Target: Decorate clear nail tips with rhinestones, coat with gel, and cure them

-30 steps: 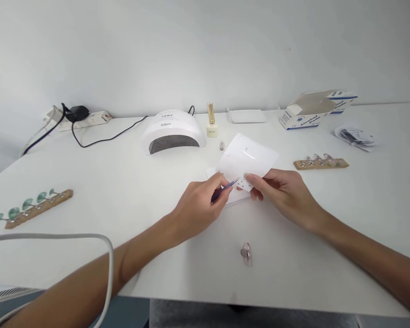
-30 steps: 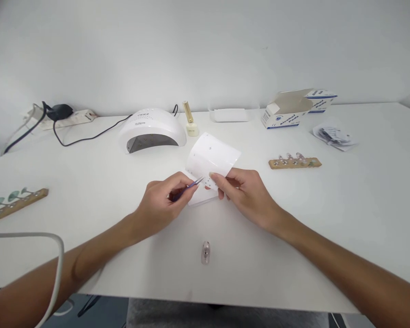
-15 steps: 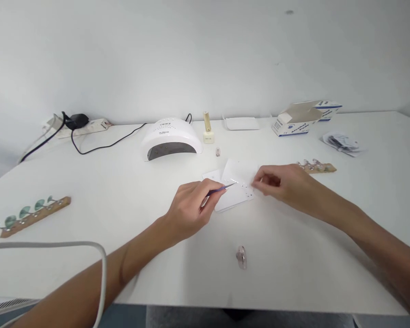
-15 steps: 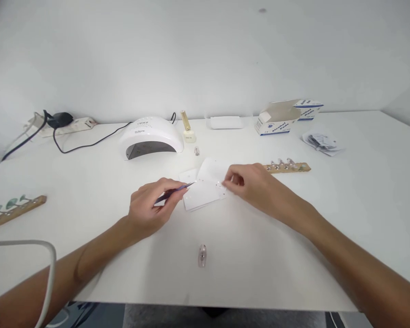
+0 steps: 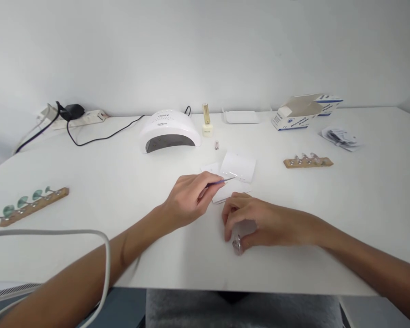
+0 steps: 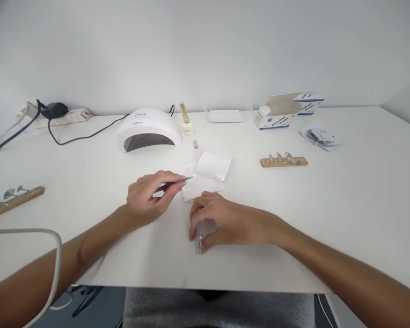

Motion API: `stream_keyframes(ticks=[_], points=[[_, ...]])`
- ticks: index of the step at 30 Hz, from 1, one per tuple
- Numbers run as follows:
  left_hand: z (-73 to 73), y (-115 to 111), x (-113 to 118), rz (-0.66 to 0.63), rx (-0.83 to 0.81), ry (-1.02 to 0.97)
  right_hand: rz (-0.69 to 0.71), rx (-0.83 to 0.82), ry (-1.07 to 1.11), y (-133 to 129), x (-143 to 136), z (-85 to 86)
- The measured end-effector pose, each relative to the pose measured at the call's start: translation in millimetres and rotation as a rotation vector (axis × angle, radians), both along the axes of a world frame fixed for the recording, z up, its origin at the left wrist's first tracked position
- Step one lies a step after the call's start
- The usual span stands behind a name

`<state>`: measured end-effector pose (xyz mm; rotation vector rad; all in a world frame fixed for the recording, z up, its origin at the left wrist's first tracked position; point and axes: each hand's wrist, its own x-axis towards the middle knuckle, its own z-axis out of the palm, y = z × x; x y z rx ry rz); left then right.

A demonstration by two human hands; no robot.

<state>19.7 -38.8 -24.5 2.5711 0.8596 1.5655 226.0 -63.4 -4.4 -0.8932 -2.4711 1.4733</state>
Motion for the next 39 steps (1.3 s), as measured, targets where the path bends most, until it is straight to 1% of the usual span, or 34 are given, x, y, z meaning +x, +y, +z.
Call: stream_keyframes(ticks=[4, 6, 8, 11, 14, 16, 18, 21, 23, 27, 32, 39], points=[[-1.6, 1, 0, 0.021, 0.004, 0.01, -0.008, 0.021, 0.067, 0, -2, -1.9], [-1.8, 0, -1, 0.031, 0.017, 0.013, -0.034, -0.012, 0.109, 1, -2, -0.8], [-0.9, 0, -1, 0.038, 0.024, 0.007, -0.078, -0.084, 0.165, 2, -2, 0.8], [2.1, -2, -1, 0.046, 0.016, -0.013, -0.193, -0.197, 0.224, 6, -1, 1.7], [5.5, -3, 0, 0.044, -0.022, -0.029, -0.373, -0.232, 0.294, 12, 0, -1.5], [7.1, -5, 1, 0.037, -0.073, -0.027, -0.482, -0.22, 0.368, 16, 1, -5.2], [8.1, -6, 2, 0.036, -0.145, 0.002, -0.561, -0.183, 0.432, 20, 1, -8.6], [9.2, -7, 3, 0.037, -0.234, 0.053, -0.648, -0.115, 0.494, 23, 1, -11.3], [9.4, -7, 3, 0.037, -0.252, 0.069, -0.692, -0.081, 0.523, 23, 0, -11.2], [8.8, -7, 4, 0.041, -0.24, 0.088, -0.73, -0.037, 0.544, 22, -1, -10.6], [7.5, -7, 4, -0.007, -0.232, 0.094, -0.738, 0.009, 0.566, 22, -1, -14.2], [7.0, -8, 4, -0.032, -0.248, 0.111, -0.722, 0.004, 0.584, 22, 0, -14.7]])
